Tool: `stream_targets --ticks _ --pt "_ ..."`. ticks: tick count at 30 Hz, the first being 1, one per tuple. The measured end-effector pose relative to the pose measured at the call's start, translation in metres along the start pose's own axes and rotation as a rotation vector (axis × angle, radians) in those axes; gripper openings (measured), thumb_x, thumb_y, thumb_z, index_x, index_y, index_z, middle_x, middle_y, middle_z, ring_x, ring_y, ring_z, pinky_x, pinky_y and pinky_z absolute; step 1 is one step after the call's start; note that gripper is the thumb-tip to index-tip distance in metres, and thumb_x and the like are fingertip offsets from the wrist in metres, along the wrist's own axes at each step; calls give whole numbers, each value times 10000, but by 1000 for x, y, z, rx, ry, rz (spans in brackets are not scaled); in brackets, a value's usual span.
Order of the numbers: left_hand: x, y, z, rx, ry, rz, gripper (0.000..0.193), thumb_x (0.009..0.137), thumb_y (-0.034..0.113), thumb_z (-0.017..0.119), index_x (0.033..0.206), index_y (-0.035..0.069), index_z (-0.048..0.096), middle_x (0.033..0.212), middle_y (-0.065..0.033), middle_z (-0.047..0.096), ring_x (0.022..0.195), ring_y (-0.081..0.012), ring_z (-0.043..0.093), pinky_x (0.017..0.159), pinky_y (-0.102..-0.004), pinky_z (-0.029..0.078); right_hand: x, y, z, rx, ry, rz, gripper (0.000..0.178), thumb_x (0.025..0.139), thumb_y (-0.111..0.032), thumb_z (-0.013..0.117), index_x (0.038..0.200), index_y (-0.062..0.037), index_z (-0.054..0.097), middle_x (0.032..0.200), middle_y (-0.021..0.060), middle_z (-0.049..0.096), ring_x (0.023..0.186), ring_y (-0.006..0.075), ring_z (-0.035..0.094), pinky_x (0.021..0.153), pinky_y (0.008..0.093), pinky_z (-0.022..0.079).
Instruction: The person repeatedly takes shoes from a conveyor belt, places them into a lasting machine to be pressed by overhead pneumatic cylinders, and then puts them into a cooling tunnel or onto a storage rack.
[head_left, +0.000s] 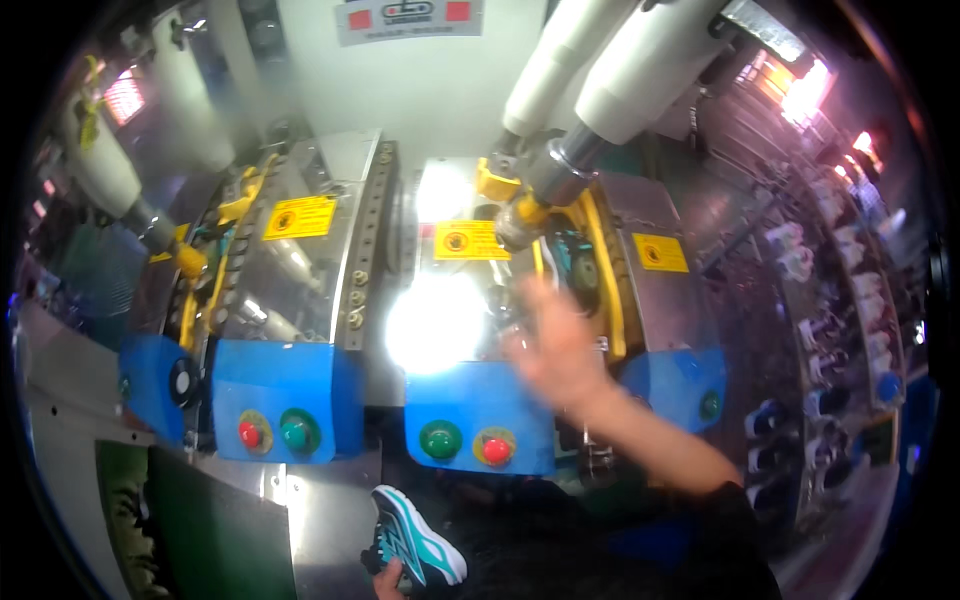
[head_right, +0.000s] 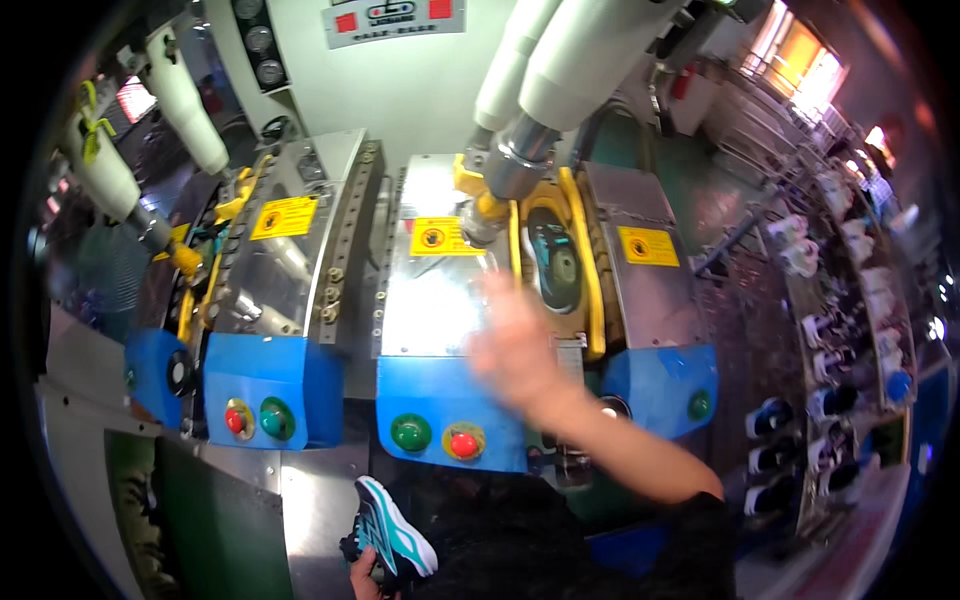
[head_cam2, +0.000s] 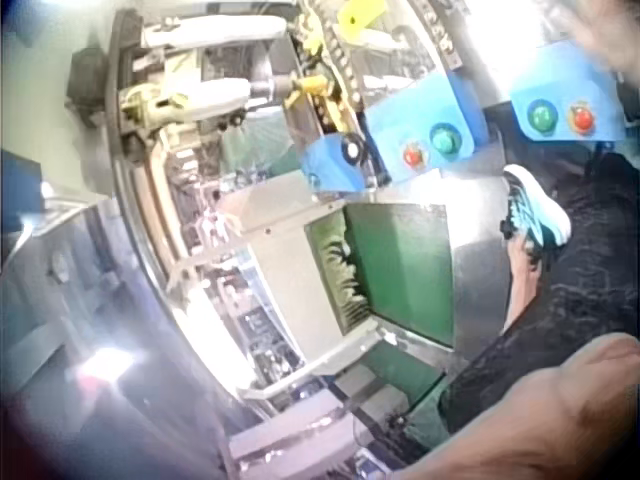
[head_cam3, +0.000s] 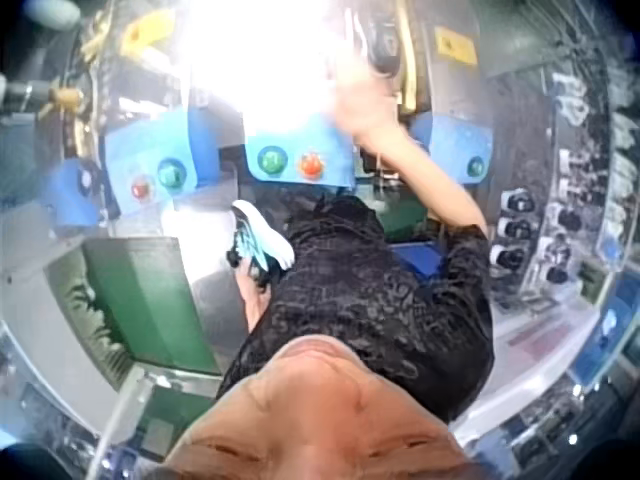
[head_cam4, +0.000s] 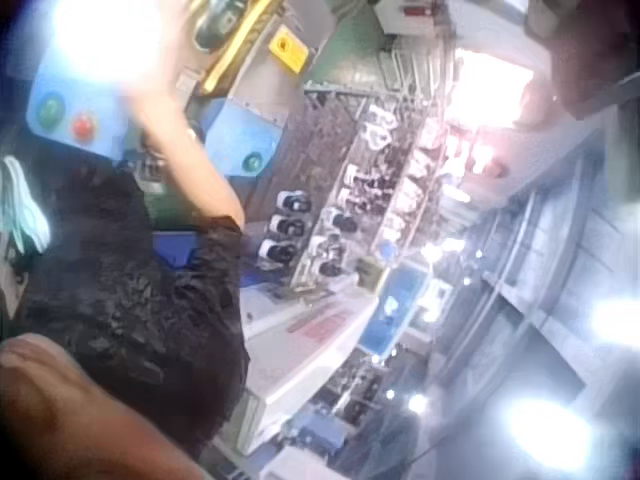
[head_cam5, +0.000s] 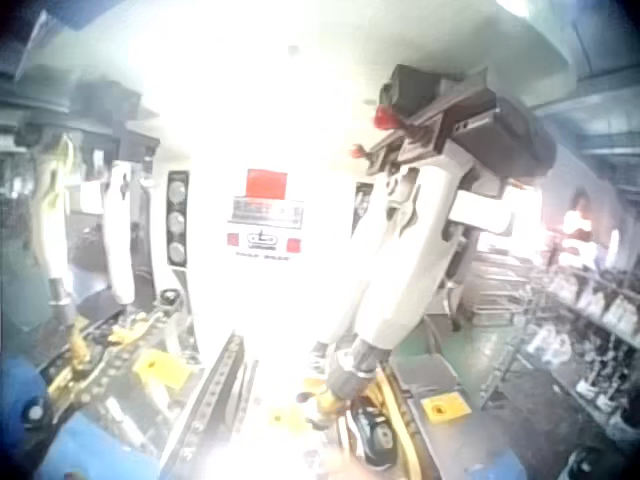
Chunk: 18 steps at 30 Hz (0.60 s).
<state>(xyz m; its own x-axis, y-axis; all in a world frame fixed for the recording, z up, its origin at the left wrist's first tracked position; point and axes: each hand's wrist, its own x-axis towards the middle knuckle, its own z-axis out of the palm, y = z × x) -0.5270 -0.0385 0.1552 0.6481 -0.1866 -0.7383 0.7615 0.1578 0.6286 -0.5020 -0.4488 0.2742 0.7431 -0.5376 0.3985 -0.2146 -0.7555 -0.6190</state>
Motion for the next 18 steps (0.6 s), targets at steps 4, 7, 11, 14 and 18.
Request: stream_targets --ticks 4,7,11,14,18 --pt "-33 24 -8 145 117 -203 400 874 242 607 1238 95 533 1036 -89 611 908 -252 610 715 -397 530 -50 -92 97 86 -52 -441 579 779 -198 652 1274 38 467 1305 262 476 1205 413 464 1053 520 331" --pt "-53 11 3 204 188 -154 457 856 263 636 1256 90 502 1017 -80 603 898 -234 607 709 -383 528 -75 -64 122 -509 -315 -543 543 821 -213 622 1280 31 464 1332 249 458 1263 381 428 1084 531 289" --pt "-55 21 -20 341 247 -134 449 856 240 627 1246 53 507 995 -78 601 862 -211 602 676 -345 511 -97 -81 100 179 -215 -406 570 857 -254 616 1309 41 433 1381 236 414 1310 339 394 1096 485 293" --pt "-83 -1 -34 204 121 52 432 859 182 611 1228 -22 515 1047 -99 604 906 -223 601 716 -333 509 -171 -115 86 766 -411 -32 698 838 -221 677 1384 42 331 1417 230 371 1335 344 359 1124 430 260" --pt "-149 5 -42 346 245 234 384 879 110 584 1223 -50 525 1114 -115 585 950 -223 588 805 -330 499 -256 -160 82 1731 -1044 290 829 862 -300 688 1461 -8 195 1454 140 356 1325 231 364 1111 321 271"
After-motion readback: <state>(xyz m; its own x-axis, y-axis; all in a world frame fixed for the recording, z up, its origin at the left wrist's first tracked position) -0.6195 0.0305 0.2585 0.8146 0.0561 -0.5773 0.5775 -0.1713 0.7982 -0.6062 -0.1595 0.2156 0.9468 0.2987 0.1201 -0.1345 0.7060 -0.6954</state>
